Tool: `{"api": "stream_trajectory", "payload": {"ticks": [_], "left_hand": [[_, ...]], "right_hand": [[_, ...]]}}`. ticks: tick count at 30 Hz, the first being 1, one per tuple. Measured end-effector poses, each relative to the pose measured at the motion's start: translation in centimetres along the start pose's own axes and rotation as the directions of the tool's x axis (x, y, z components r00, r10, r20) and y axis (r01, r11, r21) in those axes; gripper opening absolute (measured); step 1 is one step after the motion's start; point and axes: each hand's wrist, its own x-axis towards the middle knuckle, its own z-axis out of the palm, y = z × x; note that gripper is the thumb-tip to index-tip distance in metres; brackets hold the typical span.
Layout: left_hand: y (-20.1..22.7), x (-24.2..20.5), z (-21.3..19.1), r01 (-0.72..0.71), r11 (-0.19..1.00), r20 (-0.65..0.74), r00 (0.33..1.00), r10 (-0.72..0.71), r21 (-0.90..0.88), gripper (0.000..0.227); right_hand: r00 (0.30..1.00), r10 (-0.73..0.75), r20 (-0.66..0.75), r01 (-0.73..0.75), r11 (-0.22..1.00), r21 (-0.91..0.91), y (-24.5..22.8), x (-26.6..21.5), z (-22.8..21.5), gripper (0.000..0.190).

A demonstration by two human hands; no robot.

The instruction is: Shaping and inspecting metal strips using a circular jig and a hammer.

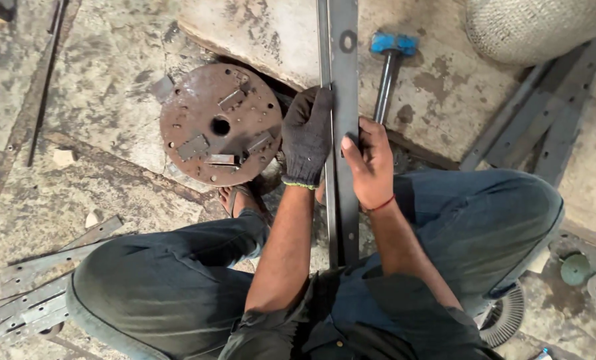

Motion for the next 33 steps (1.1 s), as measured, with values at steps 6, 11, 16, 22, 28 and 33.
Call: {"api": "stream_trajectory", "payload": {"ticks": [6,11,16,22,28,33], "left_hand": [[-1.3,-0.2,0.2,-0.092,0.990,0.040,0.995,0.088,0.103,0.024],[-1.4,-0.5,0.7,-0.064,0.992,0.038,0.997,0.060,0.110,0.022],[-1.6,-0.4,0.7,-0.048,0.992,0.031,0.998,0.045,0.115,0.021],[-1.7,-0.6,0.7,-0.048,0.991,0.037,0.998,0.044,0.128,0.022],[-1.6,-0.8,0.9,0.000,0.991,0.018,1.000,-0.002,0.137,0.024],[-2.3,-0.8,1.0,-0.035,0.992,0.018,0.999,0.034,0.119,0.026]], "right_hand": [[0.996,-0.027,-0.088,0.024,0.999,-0.038,0.0,0.0,-0.1,0.030],[0.994,-0.007,-0.107,0.013,0.998,0.060,-0.1,0.0,-0.1,0.029],[0.994,-0.020,-0.107,0.025,0.999,0.042,-0.4,0.0,-0.1,0.029],[0.994,-0.022,-0.107,0.031,0.996,0.079,0.0,0.0,-0.2,0.031],[0.993,-0.023,-0.119,0.033,0.996,0.081,0.2,0.1,-0.5,0.030],[0.994,-0.041,-0.102,0.049,0.996,0.071,0.4,0.2,-0.7,0.029]]}}
